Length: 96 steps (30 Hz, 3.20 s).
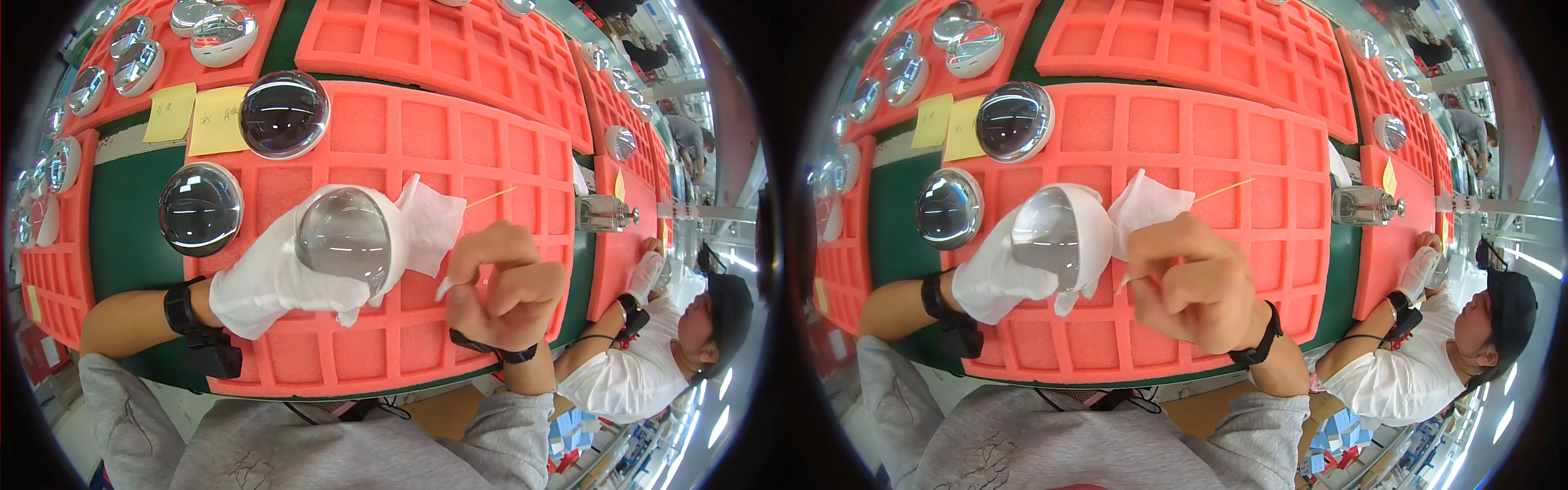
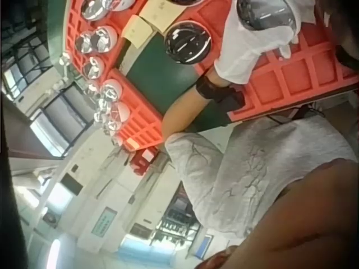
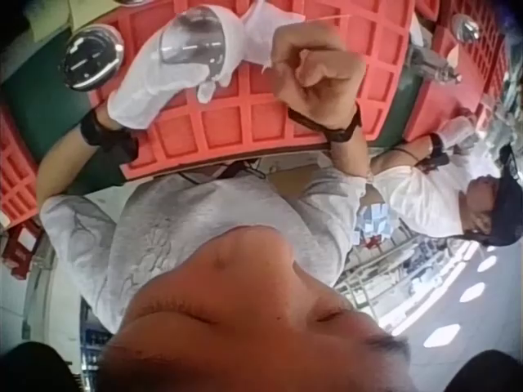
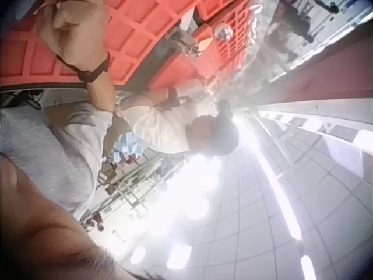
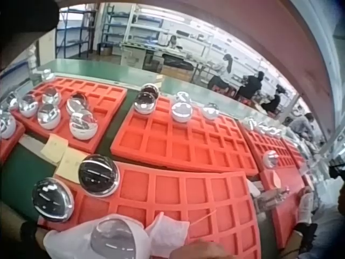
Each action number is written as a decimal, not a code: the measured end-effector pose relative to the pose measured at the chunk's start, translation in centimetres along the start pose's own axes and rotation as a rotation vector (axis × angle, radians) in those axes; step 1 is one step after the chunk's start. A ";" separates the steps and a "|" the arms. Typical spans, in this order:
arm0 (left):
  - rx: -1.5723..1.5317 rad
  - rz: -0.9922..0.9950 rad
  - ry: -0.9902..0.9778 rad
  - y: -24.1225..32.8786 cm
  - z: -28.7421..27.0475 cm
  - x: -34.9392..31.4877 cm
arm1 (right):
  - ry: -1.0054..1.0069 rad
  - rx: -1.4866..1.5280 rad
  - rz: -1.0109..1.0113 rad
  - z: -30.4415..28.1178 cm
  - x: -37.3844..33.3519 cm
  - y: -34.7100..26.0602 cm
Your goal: The person wipes a spherical lens with a cloth, picks up a white base, and fits the lens into it. They then wipe the assembled device, rotate it, and use a thin stick to touch the object before placing it back onto the tray.
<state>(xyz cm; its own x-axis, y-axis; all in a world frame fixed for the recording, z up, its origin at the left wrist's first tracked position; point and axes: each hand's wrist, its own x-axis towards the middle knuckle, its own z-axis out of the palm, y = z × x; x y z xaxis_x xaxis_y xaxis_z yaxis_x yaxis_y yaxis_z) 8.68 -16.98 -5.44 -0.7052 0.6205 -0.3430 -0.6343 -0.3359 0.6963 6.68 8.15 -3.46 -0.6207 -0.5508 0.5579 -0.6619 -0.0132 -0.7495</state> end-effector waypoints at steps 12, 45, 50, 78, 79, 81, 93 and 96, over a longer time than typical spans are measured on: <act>0.031 0.145 -0.043 -1.0 -0.1 0.5 | 0.412 -0.346 0.454 -4.9 -6.5 -3.7; 0.013 0.083 -0.072 -0.8 -0.1 0.4 | 0.335 -1.442 1.553 -24.8 -26.0 -13.1; -0.017 0.106 -0.090 -0.8 0.0 0.6 | 0.219 -1.608 1.531 -25.4 -26.7 -12.9; -0.390 0.062 -0.368 -0.9 -1.1 0.8 | -0.111 0.360 0.653 1.3 1.0 3.6; -0.377 0.058 -0.379 -0.8 -0.9 1.0 | -0.079 0.483 0.630 1.2 0.4 3.9; -0.180 0.009 -0.385 -1.1 -0.5 0.8 | -0.018 0.733 0.571 1.1 -0.5 4.2; 0.196 -0.140 -0.459 -0.8 -0.5 -0.2 | 0.137 1.524 0.742 1.1 0.5 4.1; 0.203 -0.179 -0.426 -0.6 -0.5 -0.2 | 0.145 1.482 0.777 0.9 0.4 4.2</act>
<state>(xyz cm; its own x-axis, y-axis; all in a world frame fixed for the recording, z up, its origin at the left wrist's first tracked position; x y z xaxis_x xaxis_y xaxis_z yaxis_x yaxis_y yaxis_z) 9.04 -17.26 -6.06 -0.3719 0.9043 -0.2098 -0.6292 -0.0794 0.7732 4.05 7.12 -6.75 -0.6743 -0.7291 -0.1173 0.6868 -0.5607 -0.4625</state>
